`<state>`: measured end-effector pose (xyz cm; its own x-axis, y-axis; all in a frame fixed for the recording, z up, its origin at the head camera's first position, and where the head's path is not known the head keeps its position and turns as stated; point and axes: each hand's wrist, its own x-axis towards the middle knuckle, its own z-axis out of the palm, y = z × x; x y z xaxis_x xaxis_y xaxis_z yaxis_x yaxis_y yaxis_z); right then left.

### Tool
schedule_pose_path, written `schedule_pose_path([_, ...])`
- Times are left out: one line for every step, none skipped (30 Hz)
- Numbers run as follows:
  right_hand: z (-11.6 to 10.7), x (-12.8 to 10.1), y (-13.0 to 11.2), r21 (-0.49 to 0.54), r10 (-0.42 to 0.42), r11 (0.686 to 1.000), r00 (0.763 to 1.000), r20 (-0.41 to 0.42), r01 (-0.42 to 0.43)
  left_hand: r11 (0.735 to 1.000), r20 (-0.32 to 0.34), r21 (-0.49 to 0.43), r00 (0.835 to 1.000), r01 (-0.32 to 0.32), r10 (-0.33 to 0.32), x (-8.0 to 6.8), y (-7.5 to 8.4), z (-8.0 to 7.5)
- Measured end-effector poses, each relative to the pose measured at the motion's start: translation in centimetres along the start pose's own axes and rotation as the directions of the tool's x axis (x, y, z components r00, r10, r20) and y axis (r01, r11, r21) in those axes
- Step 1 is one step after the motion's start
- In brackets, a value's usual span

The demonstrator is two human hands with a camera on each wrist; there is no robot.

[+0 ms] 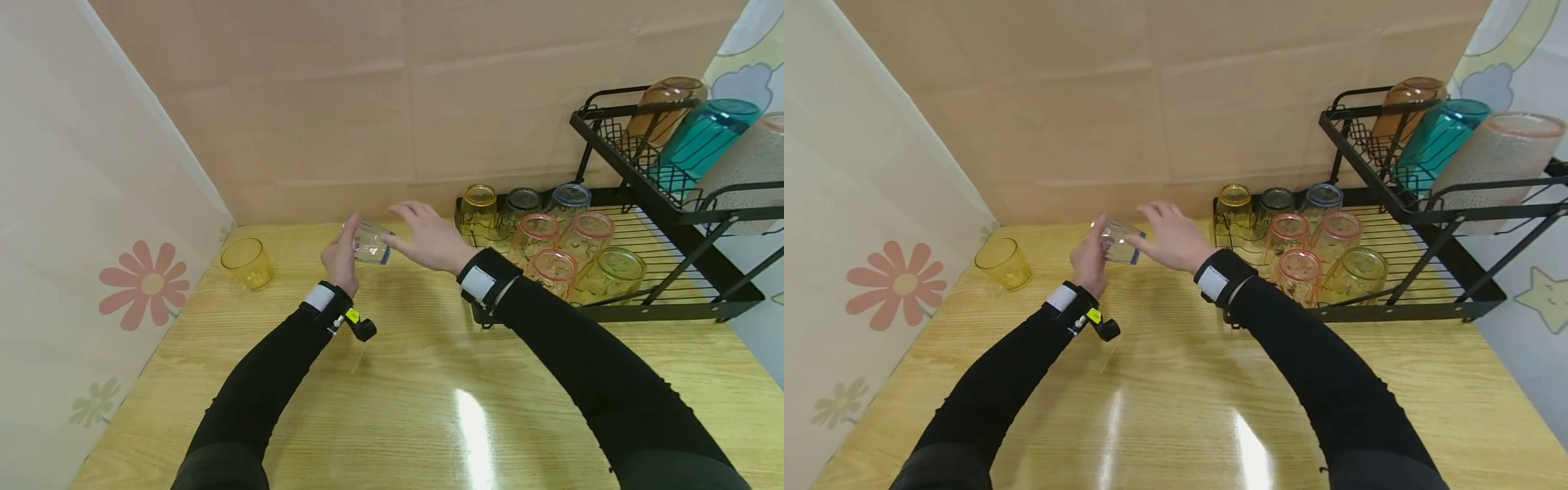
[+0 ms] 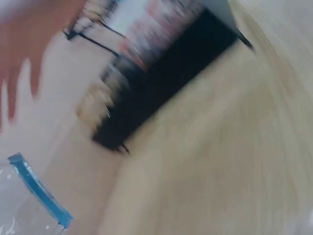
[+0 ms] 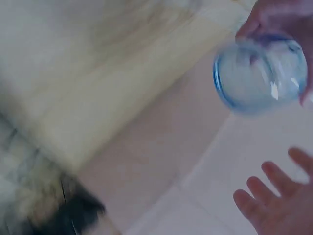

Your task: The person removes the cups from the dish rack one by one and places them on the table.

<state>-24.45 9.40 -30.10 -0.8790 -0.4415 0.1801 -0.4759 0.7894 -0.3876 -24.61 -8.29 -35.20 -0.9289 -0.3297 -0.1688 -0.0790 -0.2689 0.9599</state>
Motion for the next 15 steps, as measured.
schedule_pose_path([-0.4, -0.2, 0.1, -0.078, -0.032, 0.996, 0.999, 0.038, 0.035, 1.0, 0.008, 0.026, 1.0, -0.004, 0.004, 0.3, -0.1, -0.6])
schedule_pose_path([-0.8, -0.5, 0.3, -0.143, -0.064, 0.987, 0.995, 0.071, 0.073, 0.999, 0.017, 0.043, 1.0, -0.009, 0.008, 0.5, -0.2, -1.1])
schedule_pose_path([-1.2, -0.7, 0.5, -0.195, -0.087, 0.975, 0.991, 0.101, 0.106, 0.998, 0.024, 0.059, 1.0, -0.011, 0.009, 0.8, -0.3, -1.6])
schedule_pose_path([-1.5, -1.0, 0.7, -0.237, -0.107, 0.962, 0.986, 0.129, 0.136, 0.997, 0.032, 0.069, 0.999, -0.017, 0.015, 1.1, -0.3, -2.1])
schedule_pose_path([-1.8, -1.3, 0.9, -0.266, -0.122, 0.951, 0.981, 0.151, 0.159, 0.997, 0.033, 0.077, 0.999, -0.021, 0.019, 1.3, -0.4, -2.5])
schedule_pose_path([-2.0, -1.6, 1.1, -0.286, -0.136, 0.941, 0.976, 0.168, 0.18, 0.996, 0.04, 0.086, 0.999, -0.028, 0.025, 1.6, -0.5, -2.9])
schedule_pose_path([-2.2, -1.9, 1.3, -0.304, -0.146, 0.932, 0.973, 0.181, 0.196, 0.994, 0.043, 0.098, 0.999, -0.036, 0.032, 1.9, -0.5, -3.3])
schedule_pose_path([-2.4, -2.2, 1.6, -0.315, -0.154, 0.926, 0.969, 0.192, 0.209, 0.991, 0.044, 0.123, 0.998, -0.053, 0.048, 2.2, -0.6, -3.7])
schedule_pose_path([-2.6, -2.5, 1.8, -0.319, -0.158, 0.923, 0.967, 0.201, 0.217, 0.986, 0.045, 0.151, 0.997, -0.067, 0.061, 2.5, -0.7, -4.0])
schedule_pose_path([-2.8, -2.9, 2.0, -0.323, -0.161, 0.92, 0.965, 0.208, 0.223, 0.978, 0.044, 0.188, 0.996, -0.088, 0.081, 2.8, -0.7, -4.4])
schedule_pose_path([-3.0, -3.2, 2.3, -0.327, -0.161, 0.918, 0.963, 0.214, 0.226, 0.967, 0.044, 0.228, 0.994, -0.109, 0.102, 3.2, -0.8, -4.7])
schedule_pose_path([-3.3, -3.6, 2.5, -0.331, -0.161, 0.916, 0.963, 0.219, 0.228, 0.954, 0.046, 0.268, 0.991, -0.131, 0.123, 3.5, -0.9, -5.1])
schedule_pose_path([-3.5, -3.9, 2.7, -0.335, -0.157, 0.914, 0.962, 0.224, 0.228, 0.94, 0.047, 0.307, 0.988, -0.152, 0.145, 3.8, -0.9, -5.4])
schedule_pose_path([-3.8, -4.3, 2.9, -0.342, -0.152, 0.912, 0.962, 0.228, 0.225, 0.923, 0.045, 0.346, 0.985, -0.171, 0.166, 4.0, -0.9, -5.7])
schedule_pose_path([-4.1, -4.6, 3.0, -0.347, -0.143, 0.911, 0.962, 0.233, 0.22, 0.906, 0.047, 0.381, 0.982, -0.185, 0.181, 4.3, -0.9, -6.0])
